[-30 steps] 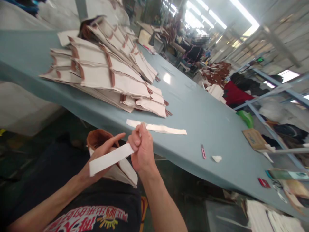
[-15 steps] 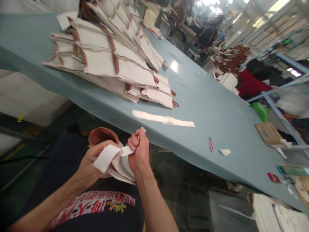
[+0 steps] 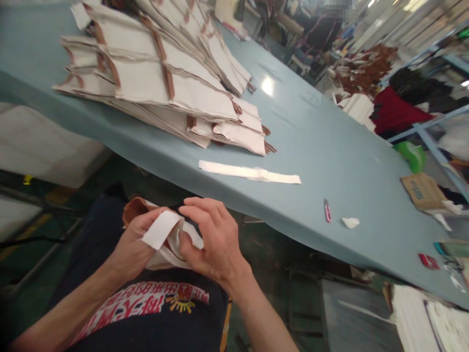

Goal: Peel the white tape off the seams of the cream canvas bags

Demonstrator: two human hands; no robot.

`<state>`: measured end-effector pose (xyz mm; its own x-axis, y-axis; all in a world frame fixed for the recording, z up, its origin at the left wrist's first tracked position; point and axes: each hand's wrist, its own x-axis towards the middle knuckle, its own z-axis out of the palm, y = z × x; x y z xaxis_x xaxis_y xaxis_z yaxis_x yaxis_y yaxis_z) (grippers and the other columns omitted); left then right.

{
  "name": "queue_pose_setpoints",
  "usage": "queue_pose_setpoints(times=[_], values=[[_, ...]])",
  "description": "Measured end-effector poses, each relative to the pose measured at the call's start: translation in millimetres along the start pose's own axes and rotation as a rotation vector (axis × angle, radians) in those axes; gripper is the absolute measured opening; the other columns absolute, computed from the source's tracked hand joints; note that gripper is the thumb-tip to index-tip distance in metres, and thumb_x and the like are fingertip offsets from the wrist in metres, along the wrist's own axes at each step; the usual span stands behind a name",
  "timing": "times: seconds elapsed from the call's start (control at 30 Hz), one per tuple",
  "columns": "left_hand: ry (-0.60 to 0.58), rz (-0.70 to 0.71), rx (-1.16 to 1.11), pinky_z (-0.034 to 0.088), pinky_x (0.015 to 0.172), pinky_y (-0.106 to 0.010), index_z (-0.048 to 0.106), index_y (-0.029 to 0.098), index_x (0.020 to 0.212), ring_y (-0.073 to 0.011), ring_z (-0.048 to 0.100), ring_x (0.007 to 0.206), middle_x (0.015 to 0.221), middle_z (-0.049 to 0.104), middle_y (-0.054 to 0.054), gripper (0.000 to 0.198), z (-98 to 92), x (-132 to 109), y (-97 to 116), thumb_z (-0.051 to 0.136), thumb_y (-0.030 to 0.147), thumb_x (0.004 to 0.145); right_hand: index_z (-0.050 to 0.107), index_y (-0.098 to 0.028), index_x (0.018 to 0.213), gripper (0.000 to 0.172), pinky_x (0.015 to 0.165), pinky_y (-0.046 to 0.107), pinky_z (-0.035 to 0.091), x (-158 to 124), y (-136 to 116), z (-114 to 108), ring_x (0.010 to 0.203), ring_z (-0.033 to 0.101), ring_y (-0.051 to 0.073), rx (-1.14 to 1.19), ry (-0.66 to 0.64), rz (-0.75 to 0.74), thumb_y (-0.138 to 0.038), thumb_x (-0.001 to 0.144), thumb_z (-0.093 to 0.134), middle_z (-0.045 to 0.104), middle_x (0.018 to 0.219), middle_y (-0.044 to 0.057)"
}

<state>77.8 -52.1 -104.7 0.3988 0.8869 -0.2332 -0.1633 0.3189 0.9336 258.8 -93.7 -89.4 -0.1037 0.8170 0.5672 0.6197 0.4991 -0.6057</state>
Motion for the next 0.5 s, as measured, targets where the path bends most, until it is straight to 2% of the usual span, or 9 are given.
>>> queue_pose_setpoints(times=[0.07,0.2,0.3,0.43,0.5], values=[[-0.012,0.015,0.03,0.05,0.058,-0.022,0.072,0.019,0.072,-0.0143,0.057,0.062,0.067,0.066,0.002,0.029,0.5,0.4,3.1,0.091,0.041,0.076,0.068,-0.026,0.141,0.047,0.113,0.048,0.062,8.3,-3.1,0.7,0.129,0.076,0.028,-0.069,-0.031,-0.153,-0.012,0.097,0.067,0.081,0.139,0.014],[-0.022,0.051,0.078,0.057,0.066,-0.026,0.078,0.019,0.079,-0.0194,0.066,0.071,0.075,0.076,-0.001,0.02,-1.2,-0.9,5.6,0.085,0.037,0.075,0.073,-0.031,0.13,0.041,0.114,0.044,0.063,18.5,-1.4,1.1,0.127,0.076,0.025,-0.096,-0.131,-0.257,-0.011,0.096,0.063,0.083,0.138,0.007],[-0.031,0.064,0.101,0.059,0.069,-0.028,0.079,0.019,0.081,-0.0222,0.07,0.076,0.077,0.079,-0.002,0.017,-1.7,-2.5,6.2,0.081,0.035,0.075,0.078,-0.032,0.117,0.025,0.111,0.043,0.063,22.4,-0.8,1.1,0.121,0.078,0.025,-0.012,-0.179,-0.23,-0.019,0.098,0.066,0.085,0.134,0.004],[-0.043,0.079,0.147,0.058,0.069,-0.029,0.082,0.019,0.085,-0.0218,0.069,0.073,0.079,0.08,-0.003,0.017,-1.8,-5.9,8.5,0.078,0.035,0.08,0.076,-0.03,0.101,0.016,0.106,0.045,0.063,25.2,-8.7,7.0,0.109,0.082,0.024,0.161,-0.127,-0.169,-0.016,0.102,0.067,0.089,0.116,0.004],[-0.048,0.077,0.177,0.057,0.066,-0.03,0.085,0.02,0.089,-0.0214,0.067,0.069,0.08,0.081,-0.003,0.024,-4.9,-9.4,6.4,0.078,0.043,0.085,0.075,-0.028,0.096,0.015,0.103,0.045,0.064,24.6,-15.2,12.3,0.103,0.082,0.024,0.325,-0.064,-0.031,-0.018,0.104,0.069,0.089,0.107,0.005]])
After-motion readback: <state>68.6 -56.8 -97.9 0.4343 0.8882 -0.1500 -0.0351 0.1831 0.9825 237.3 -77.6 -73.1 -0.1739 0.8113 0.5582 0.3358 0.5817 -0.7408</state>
